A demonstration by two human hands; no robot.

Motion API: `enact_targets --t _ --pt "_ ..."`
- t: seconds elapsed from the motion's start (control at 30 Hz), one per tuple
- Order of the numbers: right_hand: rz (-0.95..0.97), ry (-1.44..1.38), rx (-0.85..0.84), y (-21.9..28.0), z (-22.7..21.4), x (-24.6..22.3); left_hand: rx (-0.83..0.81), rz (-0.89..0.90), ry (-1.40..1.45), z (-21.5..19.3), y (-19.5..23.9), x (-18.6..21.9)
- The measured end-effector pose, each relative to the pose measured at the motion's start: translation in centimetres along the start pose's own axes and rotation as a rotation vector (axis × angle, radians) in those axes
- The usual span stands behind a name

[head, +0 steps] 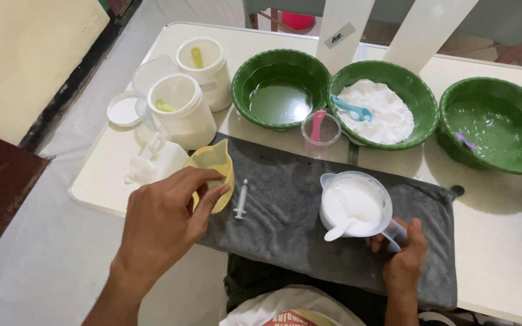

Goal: Mixing white liquid in a small cup using a spoon and adding more liquid from a pitcher.

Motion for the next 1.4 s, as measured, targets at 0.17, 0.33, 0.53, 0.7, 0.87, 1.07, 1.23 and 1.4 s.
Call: enact_targets --t 0.17,0.33,0.53,0.7,0.87,1.07,1.23,1.4 --pt "0.007 0.059 -0.013 -0.1 -0.4 -0.1 -0.009 -0.291 -0.284 -0.1 4.0 -4.4" --pt "-0.033 0.097 0.016 0.1 -0.5 -0.1 -0.288 -0.768 -0.196 0.6 8.3 -8.8" --pt "-0.012 0.131 -0.025 -0.1 -0.6 -0.1 0.165 -0.690 0.476 3.2 10.4 -10.8" --pt "-0.001 0.088 0.065 -0.9 -1.6 1.4 0.103 -0.673 0.619 5.5 9.7 -10.6" --pt "0.051 0.113 0.013 -0.9 -1.1 1.1 0.177 -0.722 0.814 6.7 10.2 -11.4" --pt "0.094 0.156 0.061 -1.0 -1.6 1.2 0.220 -0.762 0.724 5.4 10.2 -10.7" --pt "-0.008 0.224 0.107 -0.6 -1.6 -0.5 0.208 -0.775 0.643 2.5 8.9 -7.4" --pt "-0.218 0.091 0.096 -0.4 -2.1 0.6 0.091 -0.627 0.720 1.6 6.9 -5.9"
Point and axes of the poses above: each hand's wrist, its own y-axis away from the middle knuckle, its own z-axis out of the palm, x = y × z, the point moved 6 cm from there along -y, towards the middle knuckle, and after that the axes turned 11 degrees about y, right-handed, at the moved point
